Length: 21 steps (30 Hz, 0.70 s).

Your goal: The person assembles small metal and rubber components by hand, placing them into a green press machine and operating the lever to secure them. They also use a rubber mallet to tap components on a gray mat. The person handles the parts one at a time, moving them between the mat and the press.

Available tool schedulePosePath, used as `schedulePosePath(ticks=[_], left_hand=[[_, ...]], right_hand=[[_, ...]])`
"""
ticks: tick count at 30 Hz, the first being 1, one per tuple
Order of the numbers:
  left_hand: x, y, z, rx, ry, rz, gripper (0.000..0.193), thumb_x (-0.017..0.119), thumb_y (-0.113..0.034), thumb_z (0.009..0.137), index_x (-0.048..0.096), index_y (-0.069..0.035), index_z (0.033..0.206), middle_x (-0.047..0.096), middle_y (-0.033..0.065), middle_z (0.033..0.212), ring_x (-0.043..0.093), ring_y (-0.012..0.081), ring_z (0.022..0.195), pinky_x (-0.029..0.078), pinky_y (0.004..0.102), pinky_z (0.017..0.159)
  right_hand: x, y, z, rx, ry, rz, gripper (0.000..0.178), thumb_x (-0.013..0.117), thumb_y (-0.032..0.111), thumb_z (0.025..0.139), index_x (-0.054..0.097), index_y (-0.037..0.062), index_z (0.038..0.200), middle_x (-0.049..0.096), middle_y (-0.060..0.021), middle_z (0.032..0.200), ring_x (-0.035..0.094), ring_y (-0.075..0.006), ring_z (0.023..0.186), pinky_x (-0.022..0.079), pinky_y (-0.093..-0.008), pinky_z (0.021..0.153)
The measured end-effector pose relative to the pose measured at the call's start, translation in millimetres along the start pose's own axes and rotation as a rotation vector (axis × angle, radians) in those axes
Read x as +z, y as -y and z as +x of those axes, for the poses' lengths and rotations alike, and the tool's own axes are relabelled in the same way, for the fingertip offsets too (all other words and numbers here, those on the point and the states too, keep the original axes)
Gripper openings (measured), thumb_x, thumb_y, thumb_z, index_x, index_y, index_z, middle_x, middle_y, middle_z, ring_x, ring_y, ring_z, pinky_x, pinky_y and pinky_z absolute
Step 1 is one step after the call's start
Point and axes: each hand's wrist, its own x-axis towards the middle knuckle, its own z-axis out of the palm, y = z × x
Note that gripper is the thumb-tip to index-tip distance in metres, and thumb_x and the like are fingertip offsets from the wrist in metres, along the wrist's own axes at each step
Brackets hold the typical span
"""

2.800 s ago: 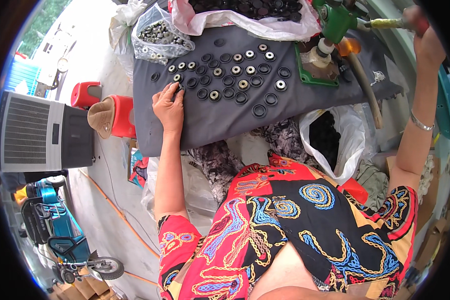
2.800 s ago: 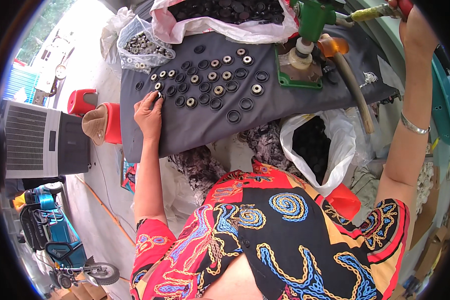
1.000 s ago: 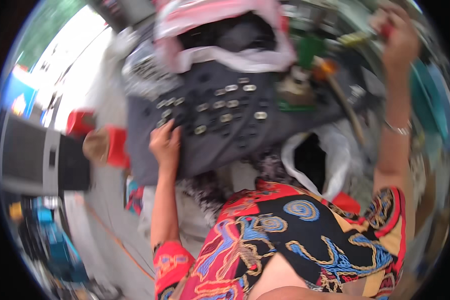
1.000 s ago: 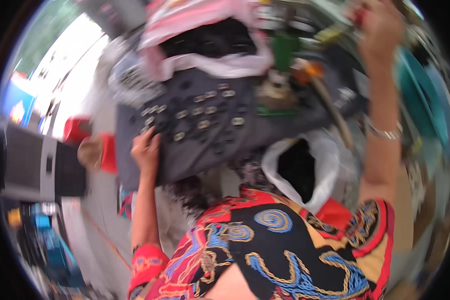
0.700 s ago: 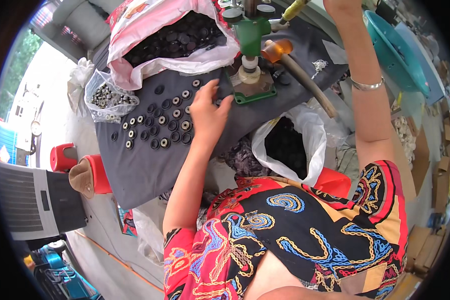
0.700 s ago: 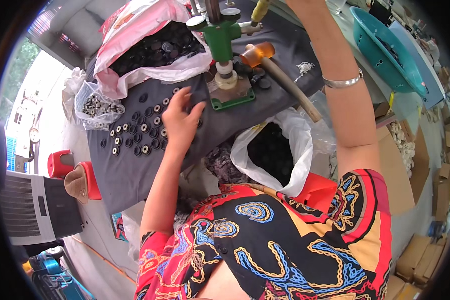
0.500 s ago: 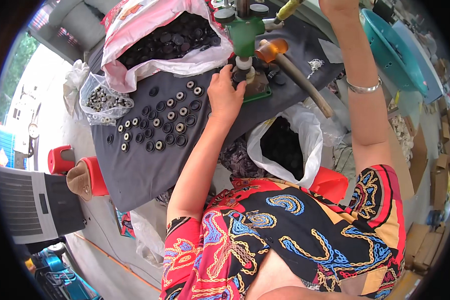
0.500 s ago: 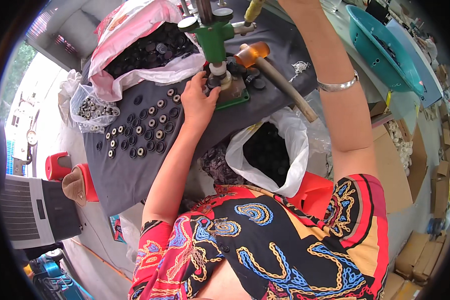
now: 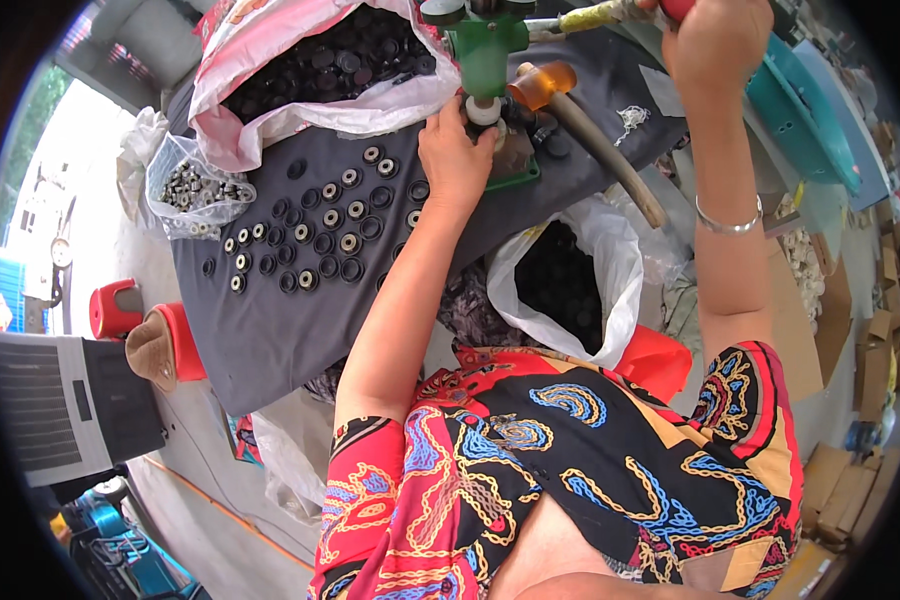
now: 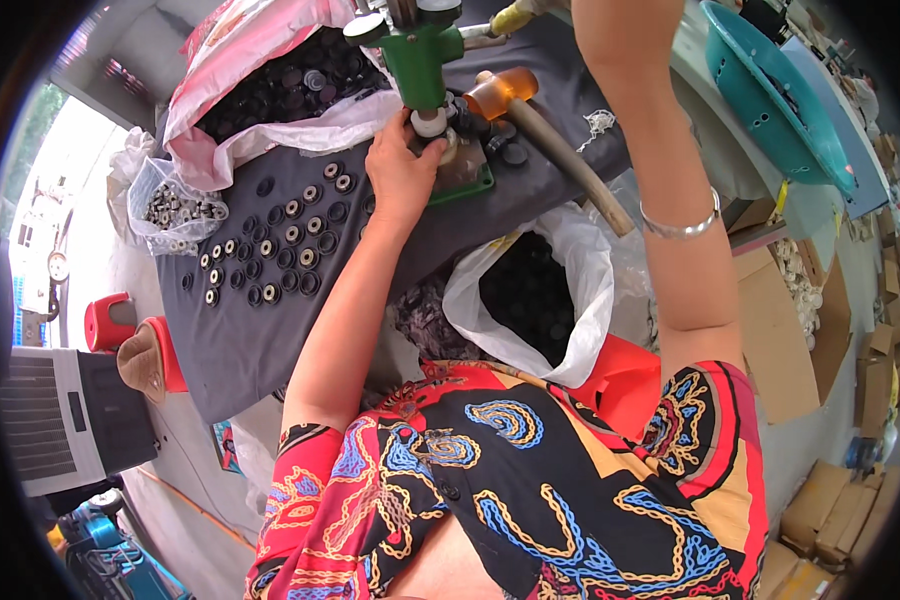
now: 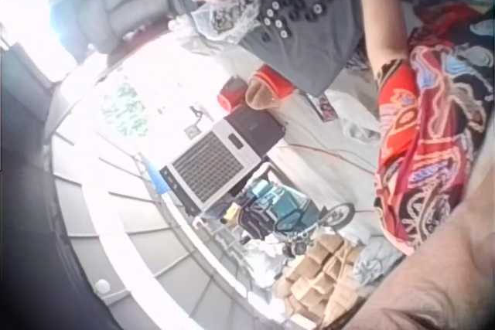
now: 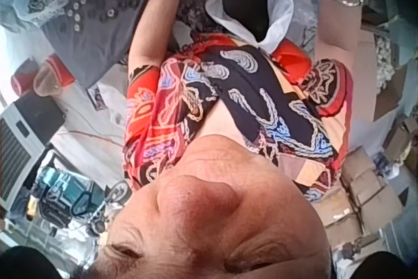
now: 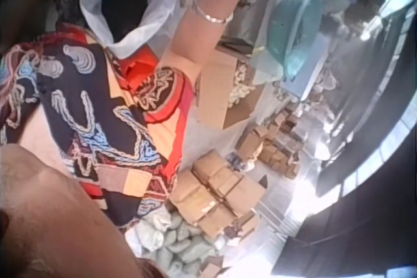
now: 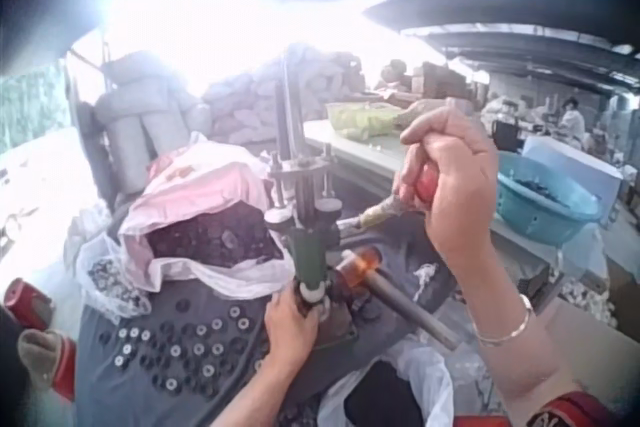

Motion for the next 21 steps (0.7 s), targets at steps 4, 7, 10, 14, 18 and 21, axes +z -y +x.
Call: schedulePosePath(ticks=[4, 7, 10, 14, 18, 21], left_hand=[[3, 4, 1, -0.026, 0.025, -0.075, 0.064, 0.082, -0.014, 0.069, 0.057, 0.002, 0.126, 0.069, 0.0185, 0.109, 0.067, 0.0326, 0.103, 0.051, 0.0396, 0.089], [-7, 3, -3, -0.038, 0.038, -0.062, 0.064, 0.082, -0.012, 0.069, 0.056, 0.001, 0.127, 0.068, 0.0196, 0.112, 0.067, 0.0324, 0.106, 0.051, 0.0389, 0.090], [-26, 6, -15, -0.002, 0.046, -0.048, 0.062, 0.081, -0.010, 0.071, 0.057, 0.000, 0.126, 0.069, 0.0183, 0.111, 0.068, 0.0310, 0.102, 0.052, 0.0388, 0.087], [-73, 10, -30, 0.121, -0.017, -0.078, 0.049, 0.077, -0.004, 0.071, 0.063, -0.003, 0.118, 0.070, 0.0145, 0.105, 0.068, 0.0274, 0.092, 0.053, 0.0369, 0.082], [-158, 43, -49, 0.115, -0.184, 0.039, 0.034, 0.071, 0.000, 0.072, 0.068, -0.003, 0.105, 0.070, 0.0151, 0.103, 0.066, 0.0324, 0.096, 0.053, 0.0404, 0.084], [-227, 93, -67, -0.041, -0.287, 0.277, 0.025, 0.065, -0.002, 0.078, 0.072, -0.004, 0.101, 0.071, 0.0142, 0.101, 0.067, 0.0307, 0.097, 0.052, 0.0390, 0.088]], right_hand=[[-15, -6, -44, -0.075, 0.078, 0.063, 0.019, 0.040, 0.003, 0.098, 0.058, -0.0020, 0.096, 0.055, -0.0135, 0.075, 0.056, -0.0242, 0.066, 0.051, -0.0420, 0.073], [2, -11, -128, -0.160, -0.015, -0.007, 0.015, 0.043, 0.000, 0.093, 0.056, -0.0041, 0.097, 0.059, -0.0145, 0.080, 0.057, -0.0224, 0.068, 0.053, -0.0435, 0.072], [8, -20, -151, -0.230, -0.015, -0.108, 0.016, 0.040, -0.006, 0.090, 0.055, -0.0040, 0.095, 0.058, -0.0132, 0.078, 0.055, -0.0215, 0.066, 0.054, -0.0471, 0.075], [4, -14, -153, -0.159, 0.016, -0.130, 0.015, 0.041, -0.008, 0.089, 0.055, -0.0045, 0.095, 0.055, -0.0115, 0.075, 0.055, -0.0205, 0.067, 0.053, -0.0481, 0.080], [6, 10, -113, -0.052, -0.062, -0.115, 0.017, 0.041, -0.005, 0.093, 0.057, -0.0069, 0.098, 0.052, -0.0105, 0.071, 0.052, -0.0190, 0.065, 0.053, -0.0444, 0.077], [-2, 12, -70, 0.018, -0.061, -0.024, 0.021, 0.040, 0.000, 0.096, 0.058, -0.0083, 0.102, 0.050, -0.0098, 0.071, 0.051, -0.0188, 0.065, 0.051, -0.0391, 0.073]])
